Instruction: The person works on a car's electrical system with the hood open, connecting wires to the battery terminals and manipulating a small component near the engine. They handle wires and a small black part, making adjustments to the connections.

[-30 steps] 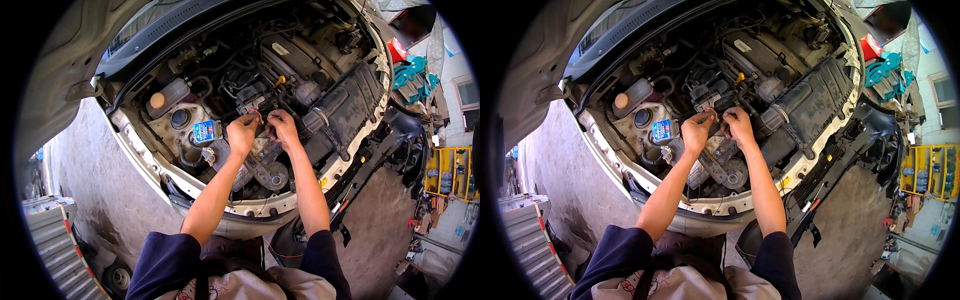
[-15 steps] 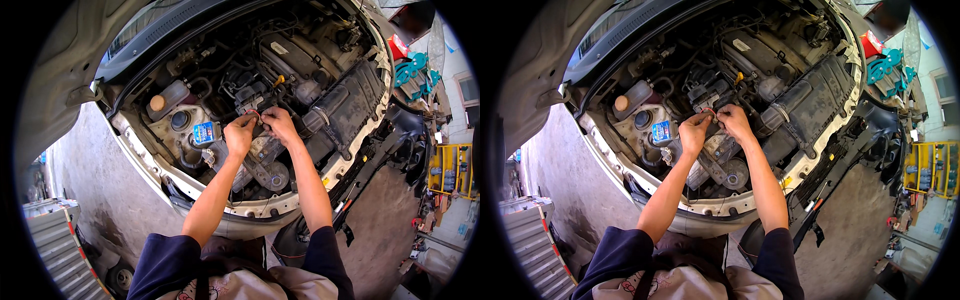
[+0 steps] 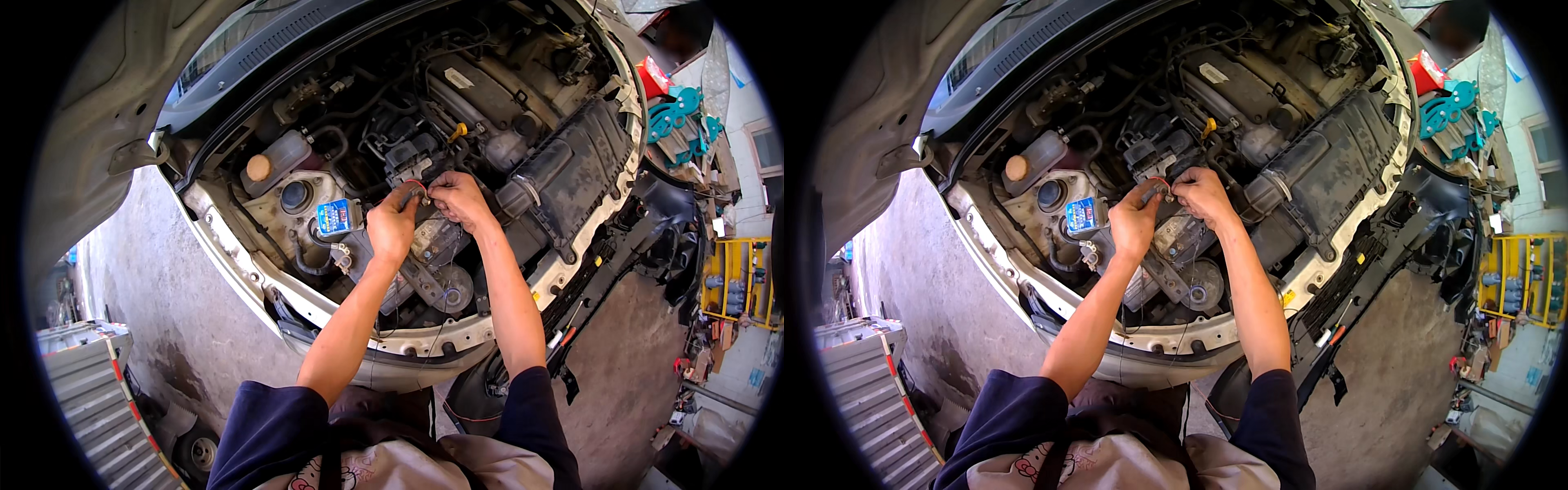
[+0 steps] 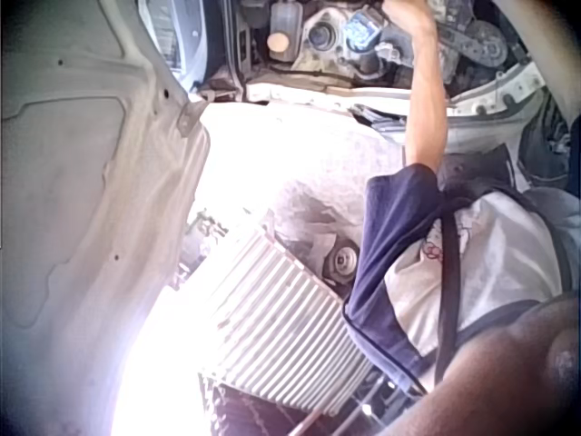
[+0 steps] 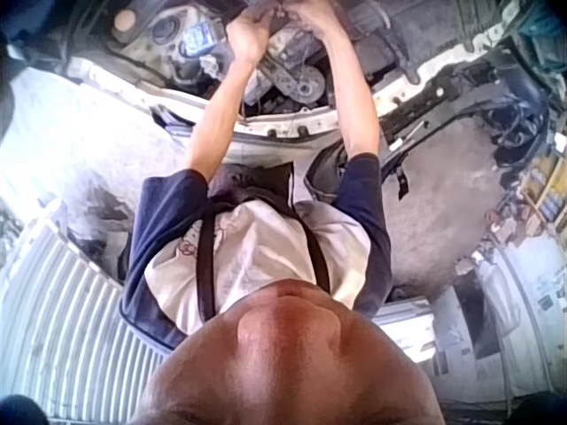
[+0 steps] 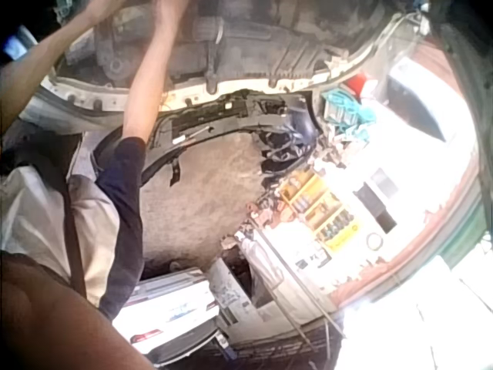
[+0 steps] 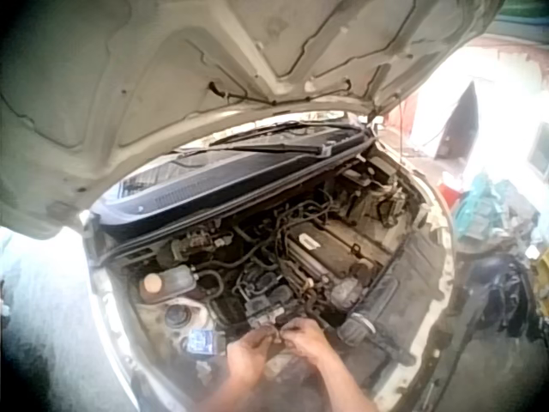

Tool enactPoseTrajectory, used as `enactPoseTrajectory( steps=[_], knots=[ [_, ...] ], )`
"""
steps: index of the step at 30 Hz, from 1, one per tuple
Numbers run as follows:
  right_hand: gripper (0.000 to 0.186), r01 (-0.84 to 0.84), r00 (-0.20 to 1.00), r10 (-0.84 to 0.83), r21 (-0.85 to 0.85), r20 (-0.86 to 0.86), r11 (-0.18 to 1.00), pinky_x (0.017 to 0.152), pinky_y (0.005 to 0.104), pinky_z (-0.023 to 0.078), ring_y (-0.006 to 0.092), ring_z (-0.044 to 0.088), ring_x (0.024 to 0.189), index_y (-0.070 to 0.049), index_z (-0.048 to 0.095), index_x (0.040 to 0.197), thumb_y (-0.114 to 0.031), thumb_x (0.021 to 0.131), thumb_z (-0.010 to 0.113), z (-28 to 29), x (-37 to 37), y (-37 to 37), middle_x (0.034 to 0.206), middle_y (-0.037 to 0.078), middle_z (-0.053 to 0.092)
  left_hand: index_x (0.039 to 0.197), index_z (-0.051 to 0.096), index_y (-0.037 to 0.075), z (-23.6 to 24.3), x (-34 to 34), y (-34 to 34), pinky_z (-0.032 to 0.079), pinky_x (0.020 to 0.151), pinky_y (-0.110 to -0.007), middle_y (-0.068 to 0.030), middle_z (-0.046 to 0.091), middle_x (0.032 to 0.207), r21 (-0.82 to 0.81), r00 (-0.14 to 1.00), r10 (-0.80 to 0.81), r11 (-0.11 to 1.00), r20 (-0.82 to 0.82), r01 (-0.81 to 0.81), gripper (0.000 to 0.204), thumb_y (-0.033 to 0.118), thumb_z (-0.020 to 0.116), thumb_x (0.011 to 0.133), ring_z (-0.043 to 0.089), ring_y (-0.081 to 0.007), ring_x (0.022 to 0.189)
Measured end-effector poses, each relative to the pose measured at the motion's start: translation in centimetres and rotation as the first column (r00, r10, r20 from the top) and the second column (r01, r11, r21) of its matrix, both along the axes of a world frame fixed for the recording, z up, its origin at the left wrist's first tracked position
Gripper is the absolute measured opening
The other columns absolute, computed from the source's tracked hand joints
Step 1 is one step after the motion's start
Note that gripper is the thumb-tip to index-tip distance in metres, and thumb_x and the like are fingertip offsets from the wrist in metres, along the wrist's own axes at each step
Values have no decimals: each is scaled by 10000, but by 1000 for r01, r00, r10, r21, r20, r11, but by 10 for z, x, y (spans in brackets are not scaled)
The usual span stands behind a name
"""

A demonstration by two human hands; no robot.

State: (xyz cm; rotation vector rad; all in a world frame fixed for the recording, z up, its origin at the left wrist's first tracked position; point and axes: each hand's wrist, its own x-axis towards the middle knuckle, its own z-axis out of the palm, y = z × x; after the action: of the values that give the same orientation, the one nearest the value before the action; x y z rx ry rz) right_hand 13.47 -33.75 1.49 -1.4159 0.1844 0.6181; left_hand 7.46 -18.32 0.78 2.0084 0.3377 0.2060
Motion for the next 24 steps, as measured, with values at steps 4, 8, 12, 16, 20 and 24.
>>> enactPoseTrajectory(
  steps=[4, 8, 12, 16, 20, 24],
  knots=[
    [78, -1, 1000, 1, 1, 19, 1000, 392, 237, 268, 62, 437, 473, 5, 621, 912, -61, 877, 643, 4, 0, -2, 643, 9, 528, 1206, 710, 196, 34, -3, -1, 537, 681, -387, -165, 707, 857, 112, 979, -52, 991, -198, 75, 325, 186, 720, 881, 698, -331, 769],
    [85, -9, 999, 12, -62, 44, 998, 402, 240, 277, 63, 443, 484, 8, 626, 908, -66, 873, 649, 9, 0, 1, 637, 9, 528, 1214, 706, 218, 24, -15, 1, 528, 636, -414, -142, 698, 836, 184, 950, -278, 951, 144, 250, 319, 166, 689, 900, 669, -354, 731],
    [114, -34, 995, 45, -114, 90, 993, 419, 245, 285, 67, 444, 492, 21, 631, 925, -78, 882, 668, 7, 2, 1, 637, 9, 534, 1197, 714, 202, 10, -10, 4, 527, 638, -432, -137, 702, 851, 268, 936, -305, 930, 174, 253, 291, 162, 671, 912, 667, -360, 742],
    [141, -93, 991, 100, -74, 89, 993, 439, 241, 293, 63, 448, 509, 33, 636, 925, -97, 893, 682, 4, 3, -6, 641, 8, 538, 1111, 747, 145, 4, -3, -1, 543, 685, -378, -142, 725, 884, 109, 975, -163, 983, 149, 148, 210, 191, 692, 914, 709, -314, 794],
    [172, -137, 970, 153, -98, 189, 986, 520, 253, 402, 94, 537, 607, 43, 646, 941, -119, 900, 685, -3, 4, -12, 712, 30, 586, 1051, 763, 115, 4, 3, -4, 543, 724, -328, -148, 737, 907, -79, 995, -70, 994, 72, 75, 178, 205, 716, 905, 732, -255, 813],
    [202, -133, 826, 282, -318, 488, 939, 726, 336, 501, 192, 637, 813, 50, 654, 1017, -111, 898, 682, -4, -6, -14, 840, 94, 650, 1044, 765, 114, -3, 3, -2, 537, 717, -324, -142, 737, 888, -29, 995, -54, 998, 83, 56, 170, 184, 725, 895, 726, -234, 783]
  ],
)
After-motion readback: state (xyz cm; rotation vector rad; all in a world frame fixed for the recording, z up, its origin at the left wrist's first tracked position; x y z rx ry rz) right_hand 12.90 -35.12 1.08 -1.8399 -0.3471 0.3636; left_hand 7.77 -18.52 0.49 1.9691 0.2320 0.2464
